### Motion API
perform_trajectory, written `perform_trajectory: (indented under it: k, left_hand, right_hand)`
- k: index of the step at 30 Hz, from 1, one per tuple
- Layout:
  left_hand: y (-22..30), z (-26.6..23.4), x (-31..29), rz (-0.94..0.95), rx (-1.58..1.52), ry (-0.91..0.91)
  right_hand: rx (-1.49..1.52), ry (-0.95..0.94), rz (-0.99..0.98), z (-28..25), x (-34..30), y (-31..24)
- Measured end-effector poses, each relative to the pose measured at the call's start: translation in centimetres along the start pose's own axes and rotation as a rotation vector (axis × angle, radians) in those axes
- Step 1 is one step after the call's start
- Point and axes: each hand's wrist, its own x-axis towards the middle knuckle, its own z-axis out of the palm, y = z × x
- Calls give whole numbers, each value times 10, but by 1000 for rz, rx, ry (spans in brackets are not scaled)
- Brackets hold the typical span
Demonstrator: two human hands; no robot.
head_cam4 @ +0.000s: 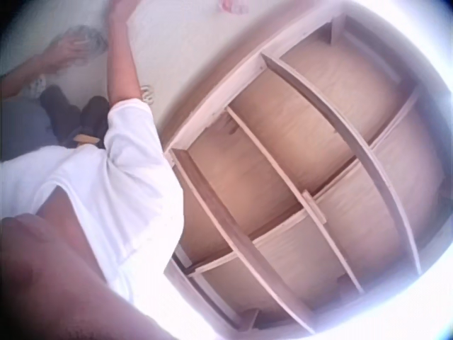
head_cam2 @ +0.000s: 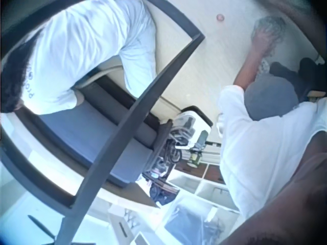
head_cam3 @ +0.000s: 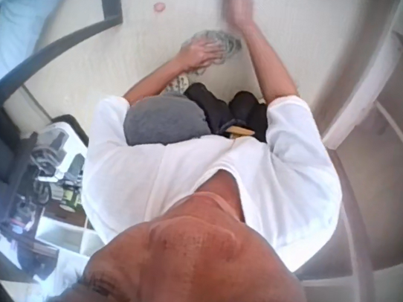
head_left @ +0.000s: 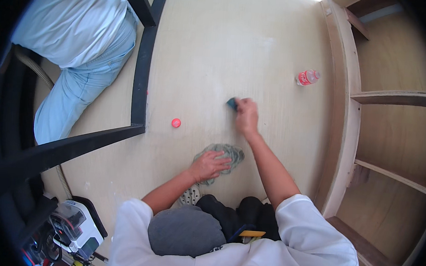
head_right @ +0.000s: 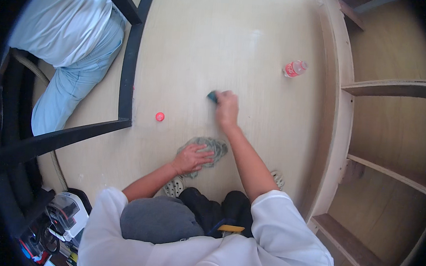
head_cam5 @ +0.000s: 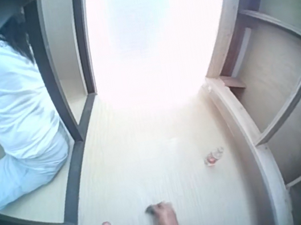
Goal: The person sands the floor by hand using a piece of sandpaper and a cloth, occasionally applying liquid from a small bottle to the surface.
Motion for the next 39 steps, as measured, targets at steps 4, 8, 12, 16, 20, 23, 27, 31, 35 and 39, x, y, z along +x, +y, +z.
perform_trajectory:
  k: [4,8,12,16,20,23,27,31,35,39]
  left_hand:
    - [14,-8,-15,-89,-32,-2]
    - [16,-14,-5,-79,-30,-71]
    - [14,-19,-11,-109,-35,-103]
    - [12,-21,-7,-106,-51,-120]
    - [10,-19,-2,-71,-30,-94]
    - [9,-19,-3,-67,-18,-83]
    - [12,-21,-8,-97,-29,-86]
    - [9,-18,-4,-54,-31,-55]
    - [8,-15,-7,-58,-2,-79]
    - [9,-18,-10,-94,-80,-62]
  right_hand:
    - [-218,-266,-419,44,-47,-25]
    - [-358,-160,-318,56,29,-24]
    - [-357,-202,-346,59,17,-37]
    - [-334,-186,-410,51,-19,-41]
    - [-411,-211,-332,56,35,-37]
    - [-426,-196,-309,57,20,-37]
    - [-403,-199,-332,56,-12,-38]
    - [-448,-167,-330,59,38,-30]
    - [-345,-117,-392,58,2,-34]
    - [-220,-230,-457,50,-30,-33]
